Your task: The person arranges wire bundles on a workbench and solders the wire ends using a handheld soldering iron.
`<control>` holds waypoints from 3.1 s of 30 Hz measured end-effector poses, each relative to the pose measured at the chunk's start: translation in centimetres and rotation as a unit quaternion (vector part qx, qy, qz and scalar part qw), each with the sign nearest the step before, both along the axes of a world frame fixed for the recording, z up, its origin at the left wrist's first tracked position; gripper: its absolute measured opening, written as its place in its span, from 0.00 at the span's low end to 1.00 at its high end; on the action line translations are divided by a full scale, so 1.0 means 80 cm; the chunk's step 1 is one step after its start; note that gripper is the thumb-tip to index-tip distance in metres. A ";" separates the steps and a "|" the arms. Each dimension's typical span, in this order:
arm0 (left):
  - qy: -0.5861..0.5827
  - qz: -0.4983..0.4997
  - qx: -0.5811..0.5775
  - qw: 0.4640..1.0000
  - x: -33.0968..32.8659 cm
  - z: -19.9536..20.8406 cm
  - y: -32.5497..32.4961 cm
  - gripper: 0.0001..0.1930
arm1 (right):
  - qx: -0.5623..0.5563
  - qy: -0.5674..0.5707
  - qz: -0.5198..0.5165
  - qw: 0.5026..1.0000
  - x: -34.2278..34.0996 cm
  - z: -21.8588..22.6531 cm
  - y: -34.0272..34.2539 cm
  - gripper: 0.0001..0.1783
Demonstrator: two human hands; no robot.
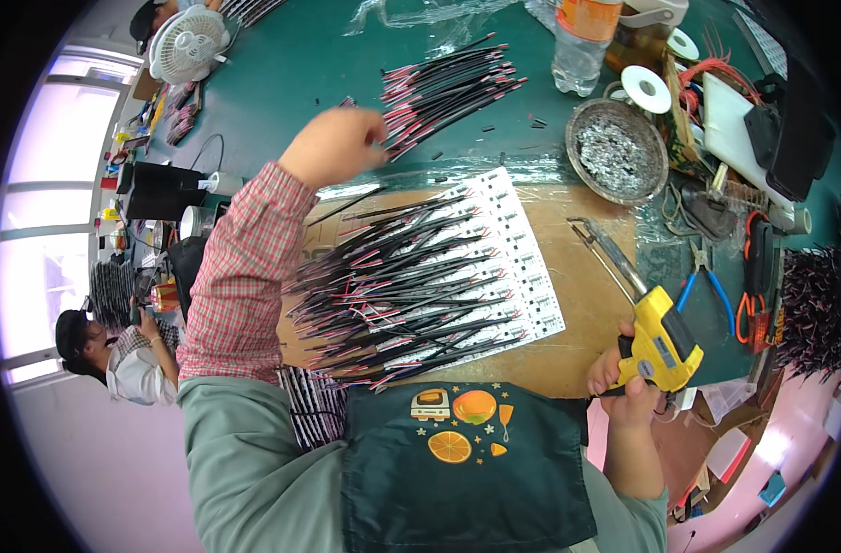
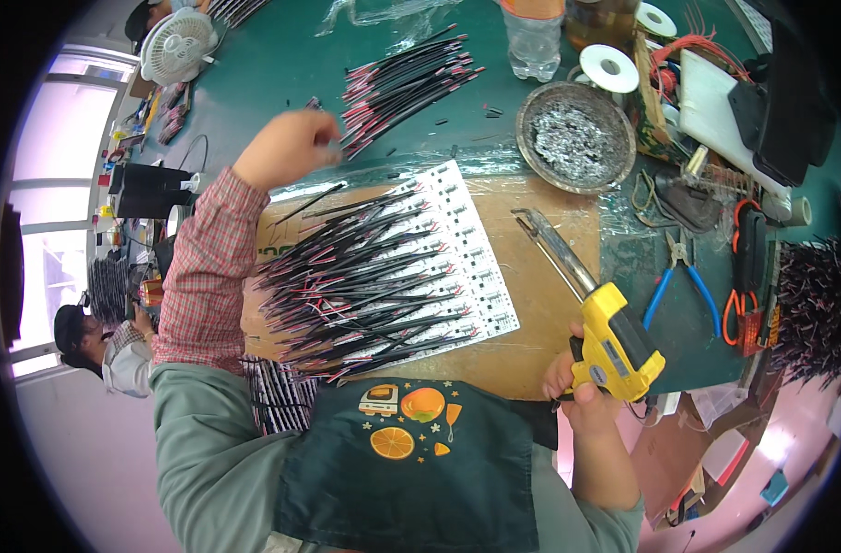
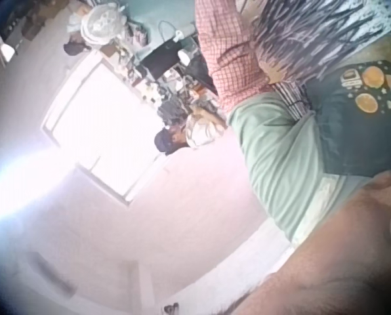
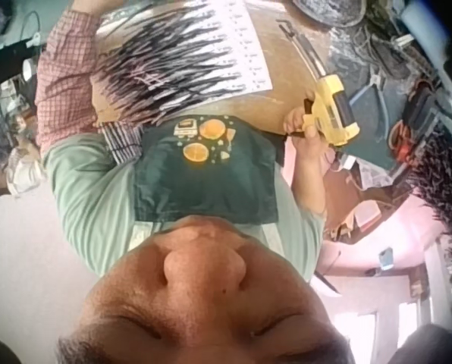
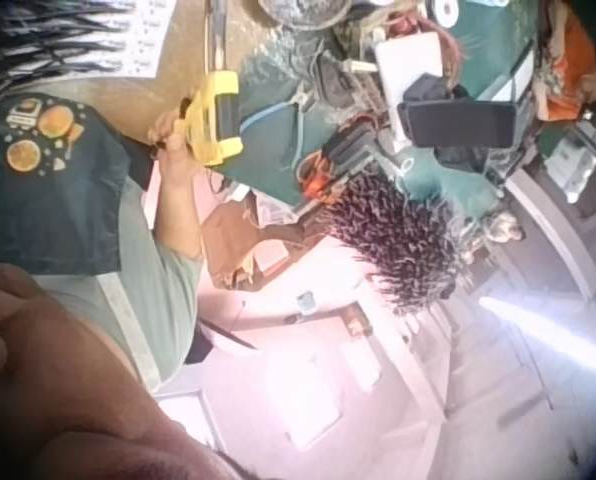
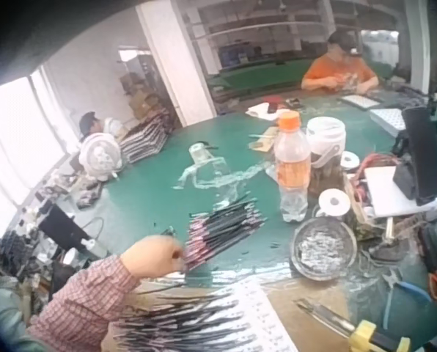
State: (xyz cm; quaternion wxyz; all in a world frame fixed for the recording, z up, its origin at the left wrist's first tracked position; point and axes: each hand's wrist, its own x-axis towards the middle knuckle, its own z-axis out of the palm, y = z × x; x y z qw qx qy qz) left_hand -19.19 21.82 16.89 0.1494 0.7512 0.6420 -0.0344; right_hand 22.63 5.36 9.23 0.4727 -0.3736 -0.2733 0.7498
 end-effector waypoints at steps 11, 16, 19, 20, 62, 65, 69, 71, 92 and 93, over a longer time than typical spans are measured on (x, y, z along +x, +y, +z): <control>0.068 0.012 -0.008 0.998 -0.073 -0.015 -0.059 0.07 | 0.039 0.010 0.011 0.999 -0.029 0.016 -0.011 0.45; 0.091 0.118 0.119 0.982 -0.084 0.006 -0.039 0.11 | 0.044 0.008 0.011 0.999 -0.029 0.029 -0.019 0.45; 0.077 0.171 0.119 0.975 -0.131 0.003 -0.008 0.17 | 0.040 -0.001 0.013 0.999 -0.032 0.037 -0.016 0.45; 0.054 0.215 0.109 0.969 -0.139 0.006 -0.001 0.19 | 0.041 -0.001 0.013 0.999 -0.031 0.038 -0.016 0.45; 0.414 -0.115 0.038 0.902 0.027 0.009 -0.040 0.08 | 0.018 -0.006 0.002 1.000 0.010 0.018 -0.005 0.43; 0.221 -0.095 0.103 0.965 0.036 0.015 -0.038 0.07 | 0.024 -0.009 0.011 1.000 0.010 0.019 -0.005 0.43; -0.071 0.000 0.066 0.995 0.070 0.015 -0.036 0.10 | 0.010 -0.033 0.033 0.999 0.008 0.022 -0.001 0.43; -0.162 0.064 0.032 0.984 0.085 0.004 -0.039 0.12 | 0.004 -0.050 0.047 0.998 0.012 0.023 0.007 0.43; -0.287 0.120 0.127 0.942 0.072 -0.111 -0.023 0.09 | 0.090 -0.181 0.138 0.970 -0.109 -0.018 0.128 0.29; -0.278 0.119 0.119 0.946 0.067 -0.116 -0.022 0.09 | 0.091 -0.185 0.135 0.969 -0.115 -0.022 0.130 0.29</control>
